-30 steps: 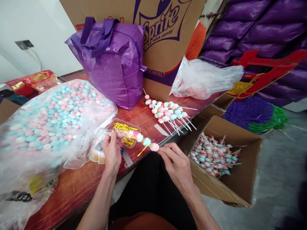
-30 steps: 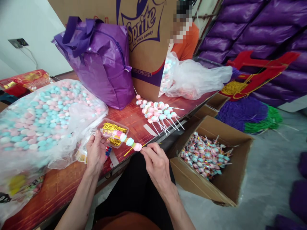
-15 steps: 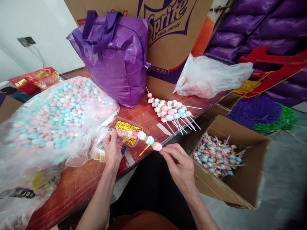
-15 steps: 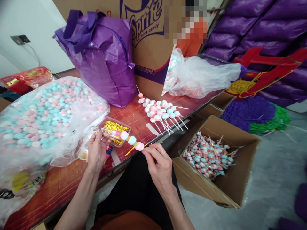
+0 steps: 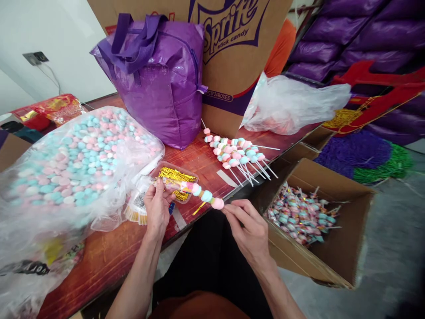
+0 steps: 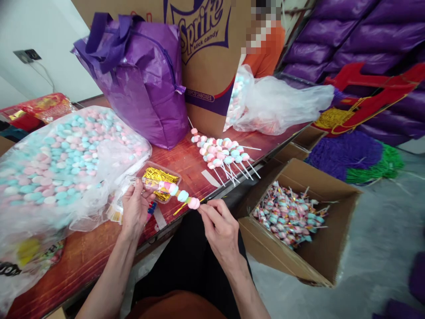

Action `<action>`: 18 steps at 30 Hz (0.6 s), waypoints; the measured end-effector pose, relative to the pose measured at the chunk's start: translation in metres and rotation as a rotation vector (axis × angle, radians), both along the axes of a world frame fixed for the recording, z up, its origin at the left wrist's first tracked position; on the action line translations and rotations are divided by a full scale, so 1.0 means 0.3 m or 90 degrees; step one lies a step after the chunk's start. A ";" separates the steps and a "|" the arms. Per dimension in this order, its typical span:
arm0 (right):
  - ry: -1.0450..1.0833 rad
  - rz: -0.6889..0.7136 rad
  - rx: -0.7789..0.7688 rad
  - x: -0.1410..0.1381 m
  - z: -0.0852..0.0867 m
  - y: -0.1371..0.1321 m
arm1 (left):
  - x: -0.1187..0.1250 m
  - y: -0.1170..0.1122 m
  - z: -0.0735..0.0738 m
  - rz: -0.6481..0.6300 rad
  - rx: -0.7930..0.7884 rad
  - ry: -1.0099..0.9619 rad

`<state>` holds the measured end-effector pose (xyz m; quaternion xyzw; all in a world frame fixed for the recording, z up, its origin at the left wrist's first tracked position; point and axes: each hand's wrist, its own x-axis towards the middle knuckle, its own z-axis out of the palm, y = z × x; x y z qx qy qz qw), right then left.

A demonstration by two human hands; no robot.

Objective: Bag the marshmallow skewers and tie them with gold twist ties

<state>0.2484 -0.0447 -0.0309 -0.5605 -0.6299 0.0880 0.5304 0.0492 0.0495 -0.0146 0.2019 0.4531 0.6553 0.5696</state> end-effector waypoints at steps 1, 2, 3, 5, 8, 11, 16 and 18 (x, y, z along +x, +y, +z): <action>-0.012 0.004 -0.003 0.005 0.001 0.000 | -0.001 0.000 0.000 -0.008 0.005 0.006; -0.017 0.018 -0.016 0.011 0.003 0.001 | -0.002 0.001 -0.001 -0.021 0.008 0.011; -0.014 0.040 -0.034 0.016 0.006 0.003 | -0.004 0.001 -0.001 -0.037 0.010 0.017; 0.012 0.083 -0.074 0.021 0.010 0.007 | -0.004 0.001 -0.005 -0.064 0.017 0.041; 0.068 0.086 -0.100 0.010 0.010 0.013 | 0.009 -0.008 -0.016 -0.084 0.044 0.090; 0.099 0.079 -0.109 -0.016 0.003 0.016 | 0.031 -0.025 -0.024 -0.074 0.075 0.118; 0.048 0.068 -0.092 -0.045 -0.005 0.012 | 0.052 -0.040 -0.007 -0.101 0.063 0.065; 0.010 0.030 -0.072 -0.051 -0.005 0.008 | 0.057 -0.042 0.004 -0.114 0.033 0.050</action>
